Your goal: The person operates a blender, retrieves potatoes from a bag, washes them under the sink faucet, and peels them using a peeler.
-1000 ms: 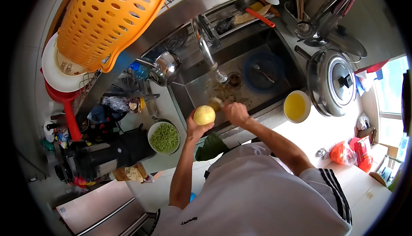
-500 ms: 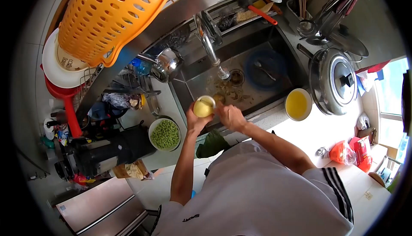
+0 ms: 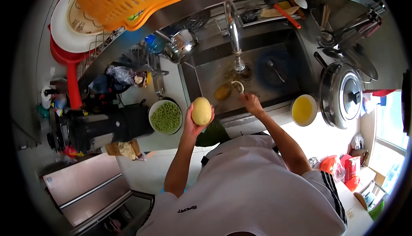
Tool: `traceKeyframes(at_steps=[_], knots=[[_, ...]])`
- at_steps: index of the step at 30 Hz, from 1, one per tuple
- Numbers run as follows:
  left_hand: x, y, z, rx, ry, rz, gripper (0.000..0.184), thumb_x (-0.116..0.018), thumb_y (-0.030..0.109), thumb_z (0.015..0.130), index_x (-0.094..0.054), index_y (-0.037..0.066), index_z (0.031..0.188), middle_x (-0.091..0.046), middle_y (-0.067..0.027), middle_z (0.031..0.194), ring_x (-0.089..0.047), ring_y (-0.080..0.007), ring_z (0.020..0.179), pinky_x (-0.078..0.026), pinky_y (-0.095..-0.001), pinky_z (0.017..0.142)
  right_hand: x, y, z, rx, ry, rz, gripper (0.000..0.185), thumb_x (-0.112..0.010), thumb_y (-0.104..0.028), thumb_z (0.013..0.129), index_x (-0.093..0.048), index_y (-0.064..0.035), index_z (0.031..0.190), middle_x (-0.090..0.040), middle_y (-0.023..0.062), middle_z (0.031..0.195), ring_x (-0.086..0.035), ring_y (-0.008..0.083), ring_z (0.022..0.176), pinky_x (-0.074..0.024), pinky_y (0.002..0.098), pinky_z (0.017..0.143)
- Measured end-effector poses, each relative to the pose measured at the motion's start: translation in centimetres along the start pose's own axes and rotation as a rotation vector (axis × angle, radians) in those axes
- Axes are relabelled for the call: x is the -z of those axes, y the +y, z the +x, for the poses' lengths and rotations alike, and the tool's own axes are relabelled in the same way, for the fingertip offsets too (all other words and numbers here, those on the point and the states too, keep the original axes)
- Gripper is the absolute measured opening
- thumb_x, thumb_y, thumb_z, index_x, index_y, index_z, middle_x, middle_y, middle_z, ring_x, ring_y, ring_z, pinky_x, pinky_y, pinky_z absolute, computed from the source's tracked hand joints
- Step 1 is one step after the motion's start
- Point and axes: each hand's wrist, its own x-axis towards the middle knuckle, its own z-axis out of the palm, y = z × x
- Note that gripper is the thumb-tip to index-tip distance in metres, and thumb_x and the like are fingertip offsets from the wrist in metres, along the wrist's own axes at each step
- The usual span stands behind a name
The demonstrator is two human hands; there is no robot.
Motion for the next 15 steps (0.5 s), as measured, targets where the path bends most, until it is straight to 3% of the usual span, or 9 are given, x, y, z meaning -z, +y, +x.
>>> traceKeyframes(at_steps=[5,8,11,12,15], knots=[[10.6,0.8,-3.2,-0.046,0.191,0.424,0.054,-0.060,0.032,0.087,-0.042,0.003,0.129,-0.054,-0.0151,0.120,-0.056,-0.0271,0.108,-0.048,-0.0447,0.091,0.3,-0.5,-0.5,-0.026,-0.056,0.104,0.034,-0.052,-0.033,0.087,-0.058,0.0009,0.086,-0.060,0.0218,0.074,-0.061,0.0354,0.074,-0.0446,0.0419,0.068],[10.6,1.3,-6.7,-0.140,0.305,0.764,0.050,-0.068,0.019,0.082,-0.048,0.001,0.124,-0.058,-0.0118,0.115,-0.059,-0.0226,0.102,-0.050,-0.0350,0.087,0.3,-0.4,-0.4,0.021,-0.101,0.091,0.035,-0.052,-0.033,0.087,-0.058,0.0017,0.085,-0.059,0.0217,0.073,-0.061,0.0322,0.071,-0.0451,0.0411,0.067],[14.5,2.7,-8.0,-0.225,0.406,1.096,0.053,-0.074,0.013,0.077,-0.051,0.000,0.123,-0.060,-0.0110,0.112,-0.060,-0.0203,0.098,-0.052,-0.0309,0.081,-0.7,0.1,-0.7,0.032,-0.133,0.059,0.035,-0.052,-0.032,0.087,-0.058,0.0024,0.084,-0.059,0.0217,0.073,-0.061,0.0306,0.069,-0.0454,0.0405,0.067],[15.6,2.6,-7.9,-0.356,0.462,1.106,0.053,-0.076,0.015,0.076,-0.054,-0.002,0.121,-0.061,-0.0113,0.110,-0.061,-0.0190,0.095,-0.052,-0.0299,0.079,-0.7,0.0,-0.6,0.031,-0.135,0.050,0.035,-0.052,-0.031,0.087,-0.058,0.0026,0.084,-0.059,0.0217,0.073,-0.060,0.0302,0.069,-0.0454,0.0403,0.066],[18.4,2.8,-8.2,-0.515,0.627,1.073,0.050,-0.073,0.019,0.080,-0.053,-0.003,0.120,-0.061,-0.0094,0.109,-0.060,-0.0175,0.095,-0.050,-0.0284,0.081,-0.3,-0.2,-0.6,-0.013,-0.240,0.009,0.035,-0.054,-0.035,0.086,-0.061,-0.0009,0.087,-0.061,0.0244,0.082,-0.059,0.0434,0.085,-0.0467,0.0463,0.071]])
